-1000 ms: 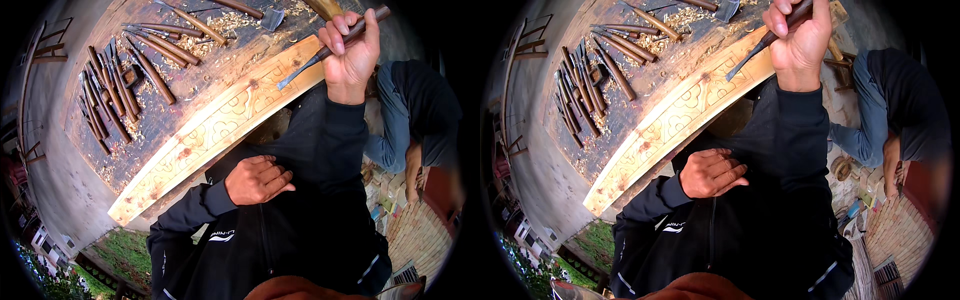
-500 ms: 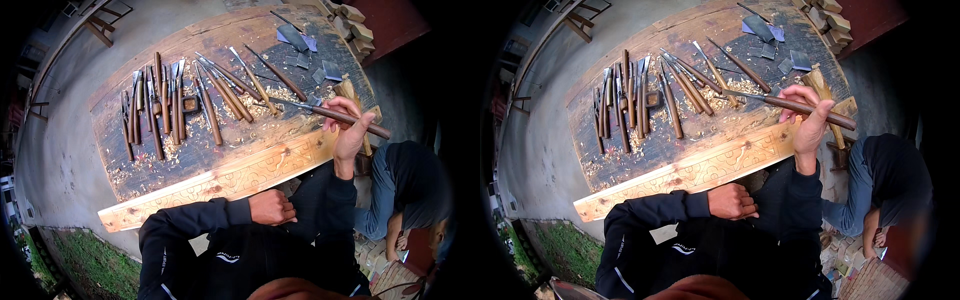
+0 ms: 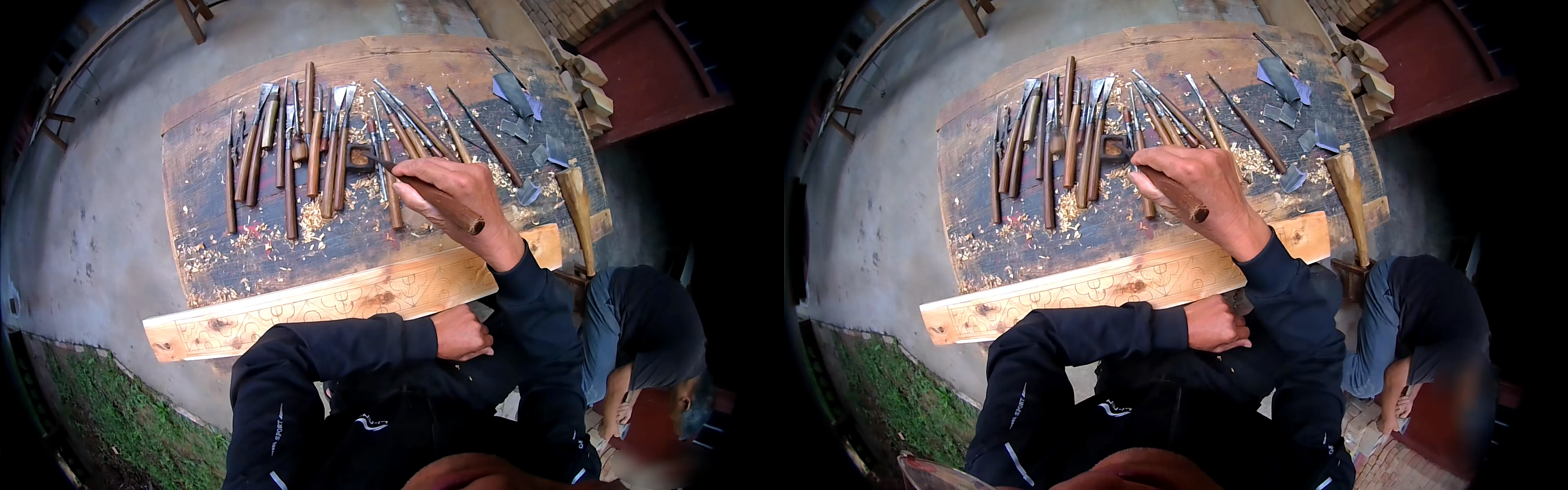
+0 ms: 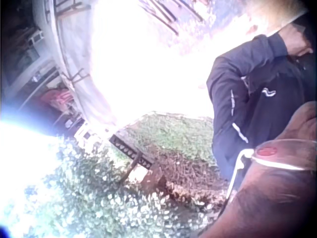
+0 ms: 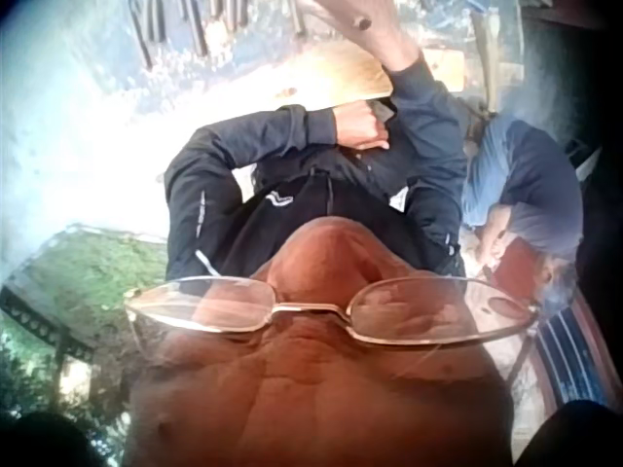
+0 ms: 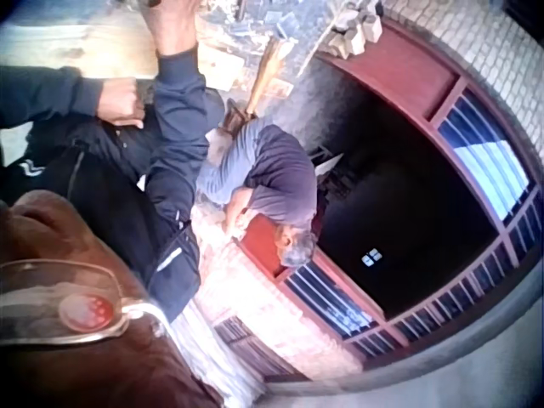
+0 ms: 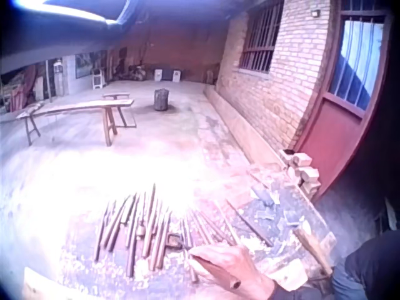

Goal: The person carves a decorative pattern into a wooden plank using a chisel and a wooden mallet. They repeatedly position the chisel along the design lines and strike it with the mallet to remove wood shavings.

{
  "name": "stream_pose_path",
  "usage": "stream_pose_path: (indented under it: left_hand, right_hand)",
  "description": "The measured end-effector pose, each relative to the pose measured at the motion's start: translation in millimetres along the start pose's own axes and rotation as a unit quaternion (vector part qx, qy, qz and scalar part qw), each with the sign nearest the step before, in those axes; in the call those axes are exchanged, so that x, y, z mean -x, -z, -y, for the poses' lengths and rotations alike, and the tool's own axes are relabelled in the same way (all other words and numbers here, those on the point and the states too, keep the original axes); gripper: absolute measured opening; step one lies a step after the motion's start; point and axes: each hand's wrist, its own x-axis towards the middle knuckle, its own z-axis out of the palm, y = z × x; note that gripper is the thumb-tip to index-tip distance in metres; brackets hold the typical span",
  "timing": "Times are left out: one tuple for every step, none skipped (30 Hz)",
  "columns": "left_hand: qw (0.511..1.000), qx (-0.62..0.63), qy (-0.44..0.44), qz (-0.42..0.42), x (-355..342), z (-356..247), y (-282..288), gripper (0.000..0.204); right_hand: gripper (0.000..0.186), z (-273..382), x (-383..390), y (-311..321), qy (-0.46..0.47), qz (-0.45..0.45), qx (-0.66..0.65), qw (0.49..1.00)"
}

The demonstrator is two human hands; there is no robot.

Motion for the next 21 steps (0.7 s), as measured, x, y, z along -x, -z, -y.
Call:
stream_pose_path:
  left_hand:
    - [1.000, 0.001, 0.005, 0.009, 0.0, 0.4, -0.1, 0.037]
    - [1.000, -0.009, 0.000, 0.004, 0.0, 0.8, 0.0, 0.037]
    - [1.000, -0.016, -0.002, 0.001, 0.0, 1.1, -0.2, 0.036]
    - [1.000, -0.018, 0.001, 0.010, 0.5, 0.8, -0.5, 0.036]
    - [1.000, -0.023, -0.018, -0.008, 0.1, 1.6, -0.5, 0.036]
    - [1.000, -0.006, -0.016, -0.010, 0.9, 1.3, -0.8, 0.035]
    - [1.000, -0.010, -0.015, 0.001, 1.5, 1.2, -1.1, 0.034]
    - [1.000, -0.019, -0.017, 0.009, 1.9, 1.8, -1.5, 0.033]
    - [1.000, -0.013, -0.020, 0.005, 1.8, 2.7, -2.0, 0.032]
    - [1.000, -0.005, -0.026, -0.002, 2.2, 1.8, -2.6, 0.032]
    - [0.999, -0.024, -0.034, 0.005, 2.5, 1.6, -2.3, 0.023]
    - [0.998, -0.033, -0.044, -0.007, 1.4, 0.7, -2.1, 0.021]
    - [0.998, -0.038, -0.048, -0.018, 1.3, -1.6, -1.1, 0.019]
    - [0.997, -0.043, -0.052, -0.029, 0.3, -3.9, 0.6, 0.018]
    - [0.998, -0.034, -0.053, -0.020, -0.6, -5.4, 3.3, 0.024]
    - [0.997, -0.035, -0.054, -0.029, -1.5, -7.8, 6.1, 0.026]
    - [0.997, -0.040, -0.056, -0.040, -2.8, -9.1, 9.1, 0.029]
    - [0.996, -0.045, -0.057, -0.049, -3.6, -10.2, 12.1, 0.032]
    - [0.997, -0.044, -0.054, -0.037, -4.1, -11.2, 14.6, 0.044]
    - [0.997, -0.043, -0.054, -0.044, -5.1, -11.6, 16.3, 0.046]
    - [0.996, -0.043, -0.057, -0.045, -5.8, -11.4, 17.7, 0.049]
  right_hand:
    - [0.020, -0.1, -1.2, -4.4, 0.005, 0.008, 0.011, 1.000]
    - [0.020, -0.8, -1.3, -8.6, 0.010, 0.018, 0.021, 1.000]
    - [0.021, -2.2, -1.5, -13.2, 0.017, 0.017, 0.040, 0.999]
    - [0.021, -3.6, -0.4, -16.9, 0.038, 0.016, 0.048, 0.998]
    - [0.022, -5.0, 0.9, -19.0, 0.050, 0.017, 0.057, 0.997]
    - [0.023, -5.5, 4.7, -18.4, 0.053, 0.016, 0.063, 0.996]
    - [0.024, -5.8, 8.2, -15.7, 0.050, -0.002, 0.077, 0.996]
    - [0.024, -7.0, 11.5, -9.7, 0.052, -0.022, 0.095, 0.994]
    - [0.025, -5.4, 20.0, -1.0, 0.044, -0.028, 0.112, 0.992]
    - [0.026, -3.3, 31.1, 13.8, 0.022, -0.054, 0.098, 0.994]
    - [0.028, -2.5, 40.3, 29.3, 0.019, -0.108, 0.070, 0.992]
    - [0.030, -0.8, 51.0, 45.5, -0.005, -0.132, 0.046, 0.990]
    - [0.033, 2.0, 64.9, 58.0, -0.049, -0.190, -0.035, 0.980]
    - [0.037, 9.9, 85.8, 70.7, -0.165, -0.220, -0.096, 0.957]
    - [0.050, 16.3, 107.3, 84.1, -0.232, -0.242, -0.121, 0.934]
    - [0.069, 20.7, 128.9, 89.7, -0.263, -0.269, -0.143, 0.916]
    - [0.072, 23.2, 149.8, 90.7, -0.276, -0.294, -0.186, 0.896]
    - [0.075, 25.8, 171.1, 88.9, -0.300, -0.321, -0.231, 0.868]
    - [0.075, 29.3, 191.8, 86.0, -0.318, -0.323, -0.249, 0.856]
    - [0.075, 33.7, 210.4, 81.9, -0.347, -0.330, -0.264, 0.837]
    - [0.073, 37.5, 226.4, 77.6, -0.367, -0.332, -0.276, 0.824]
